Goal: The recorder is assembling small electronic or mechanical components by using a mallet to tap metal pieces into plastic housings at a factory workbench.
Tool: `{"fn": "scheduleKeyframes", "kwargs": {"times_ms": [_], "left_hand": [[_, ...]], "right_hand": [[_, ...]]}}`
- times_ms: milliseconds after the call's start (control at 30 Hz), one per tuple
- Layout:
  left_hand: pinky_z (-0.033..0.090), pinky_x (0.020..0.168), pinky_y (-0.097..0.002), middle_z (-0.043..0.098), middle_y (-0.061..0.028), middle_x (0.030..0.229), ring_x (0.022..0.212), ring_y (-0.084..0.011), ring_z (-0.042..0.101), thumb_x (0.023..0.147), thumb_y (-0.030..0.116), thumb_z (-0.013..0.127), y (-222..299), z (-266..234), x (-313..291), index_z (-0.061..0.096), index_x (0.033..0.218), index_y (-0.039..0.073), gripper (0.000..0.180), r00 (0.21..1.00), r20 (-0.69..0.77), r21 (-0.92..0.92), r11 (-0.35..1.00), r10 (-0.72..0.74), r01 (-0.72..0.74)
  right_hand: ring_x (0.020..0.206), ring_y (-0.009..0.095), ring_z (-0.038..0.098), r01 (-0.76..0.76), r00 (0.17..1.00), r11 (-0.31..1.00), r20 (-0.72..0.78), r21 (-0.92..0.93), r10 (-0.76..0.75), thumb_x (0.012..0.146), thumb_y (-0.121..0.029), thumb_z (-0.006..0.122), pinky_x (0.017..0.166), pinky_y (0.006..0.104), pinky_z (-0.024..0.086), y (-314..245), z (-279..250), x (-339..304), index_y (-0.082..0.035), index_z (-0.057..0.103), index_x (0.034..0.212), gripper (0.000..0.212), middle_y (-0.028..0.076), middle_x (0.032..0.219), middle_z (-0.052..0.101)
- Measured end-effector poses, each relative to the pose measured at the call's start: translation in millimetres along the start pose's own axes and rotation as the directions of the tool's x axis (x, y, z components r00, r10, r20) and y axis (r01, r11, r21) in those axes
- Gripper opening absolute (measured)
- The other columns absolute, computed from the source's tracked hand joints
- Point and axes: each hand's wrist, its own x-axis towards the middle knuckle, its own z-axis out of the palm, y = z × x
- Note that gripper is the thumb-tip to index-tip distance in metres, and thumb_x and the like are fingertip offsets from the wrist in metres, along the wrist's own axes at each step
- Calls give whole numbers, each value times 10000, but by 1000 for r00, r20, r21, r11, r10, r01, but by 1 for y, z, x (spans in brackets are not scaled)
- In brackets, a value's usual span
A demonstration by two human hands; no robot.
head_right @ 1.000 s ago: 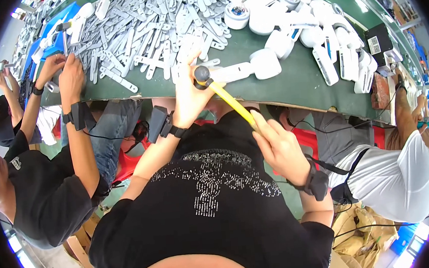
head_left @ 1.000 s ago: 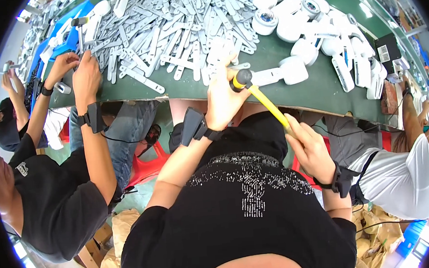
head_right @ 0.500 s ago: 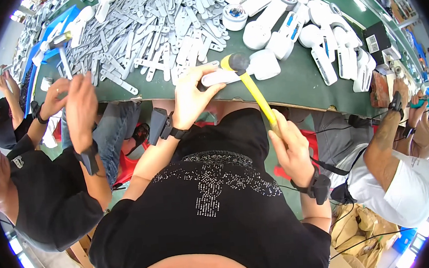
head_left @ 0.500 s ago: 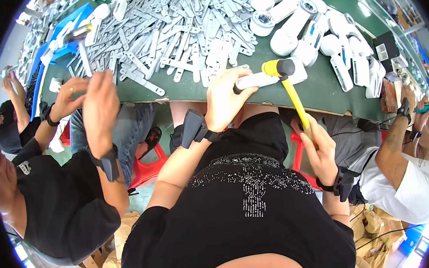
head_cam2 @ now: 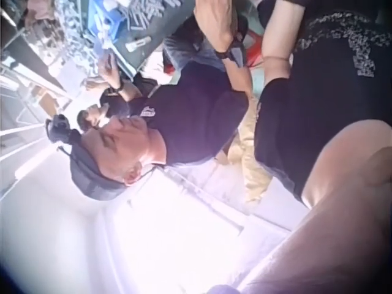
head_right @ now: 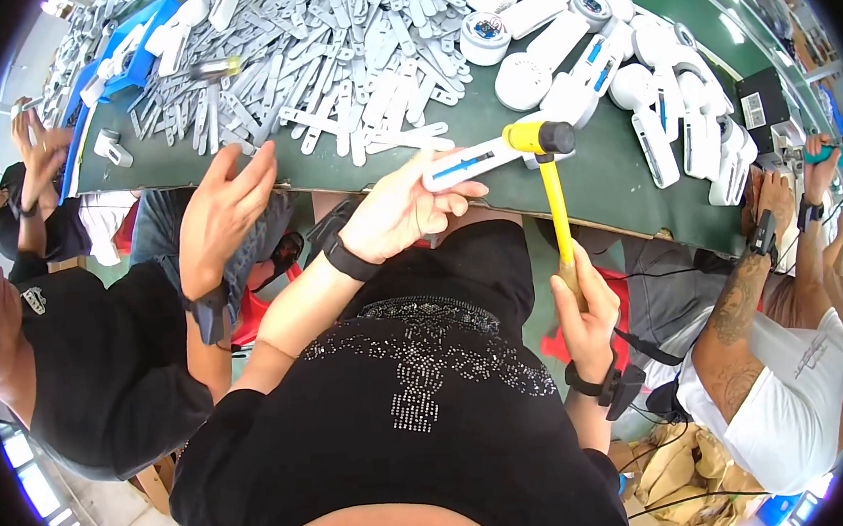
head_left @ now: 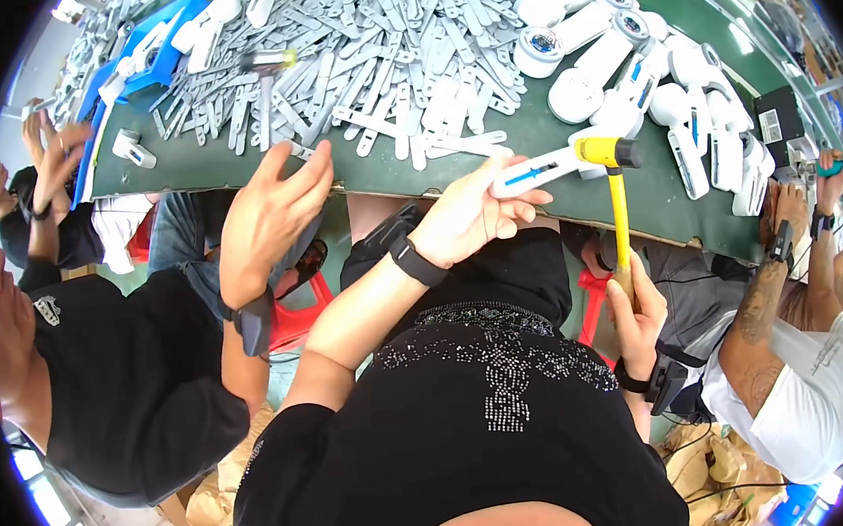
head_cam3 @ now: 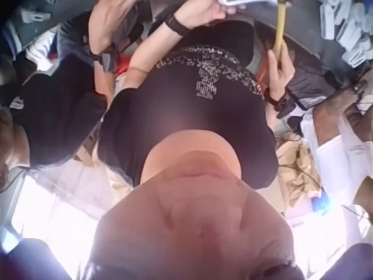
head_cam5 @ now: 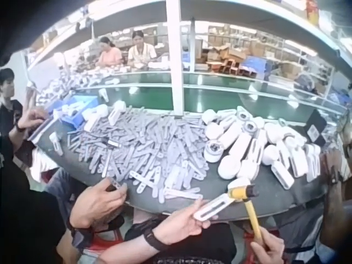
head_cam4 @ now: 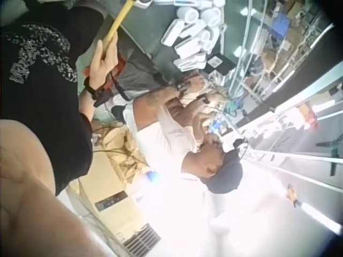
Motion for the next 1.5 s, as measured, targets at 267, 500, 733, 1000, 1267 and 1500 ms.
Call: {"fn": "scheduleKeyframes", "kwargs": {"times_ms": [267, 500, 733, 1000, 1267, 1500], "left_hand": [[464, 453, -310, 664, -110, 673, 493, -203, 619, 970, 285, 540, 31, -2, -30, 552, 1254, 103, 337, 738, -159, 944, 320, 656, -82], [509, 673, -345, 687, -120, 818, 747, -287, 666, 870, 210, 636, 54, -14, -23, 692, 1025, 122, 187, 562, 367, 757, -589, 742, 283], [485, 565, -240, 703, -68, 803, 623, -111, 626, 867, 128, 679, 57, 6, -34, 699, 1016, 48, 170, 432, 200, 978, -208, 879, -29], [489, 660, -240, 661, -31, 899, 696, -103, 605, 819, 56, 707, 29, 2, -12, 667, 966, 47, 153, 420, 152, 894, 56, 895, -444], [493, 671, -276, 660, -63, 841, 708, -143, 616, 854, 70, 665, 18, 19, 5, 694, 927, 51, 81, 551, 297, 942, -147, 780, -300], [473, 670, -311, 609, -67, 806, 753, -198, 584, 841, 84, 663, 12, 28, 21, 698, 927, 76, 93, 517, 411, 910, -370, 751, -188]], "right_hand": [[562, 40, 465, -67, 998, 986, 14, 154, 66, 873, 32, 614, 516, 196, 384, 5, 20, 7, 36, 511, 1330, 469, -3, 761, 539], [567, 35, 471, -67, 997, 981, 45, 182, 59, 870, 37, 620, 516, 188, 392, 2, 27, 14, 25, 506, 1342, 485, 0, 780, 549], [572, 30, 474, -56, 998, 975, 3, 214, 56, 879, 42, 611, 512, 185, 398, 6, 25, 8, 25, 504, 1344, 477, -6, 797, 555], [573, 28, 470, -126, 992, 959, 25, 255, 123, 882, 26, 616, 510, 183, 395, 4, 29, 4, 26, 502, 1344, 476, -8, 784, 555], [602, 33, 481, -117, 993, 971, 30, 207, 113, 884, 16, 626, 555, 186, 409, 11, 25, 2, 33, 497, 1346, 480, -6, 783, 557], [550, 41, 464, -138, 990, 945, 6, 298, 143, 892, 24, 606, 488, 190, 394, 12, 18, -1, 24, 483, 1363, 486, -4, 767, 545]]}}
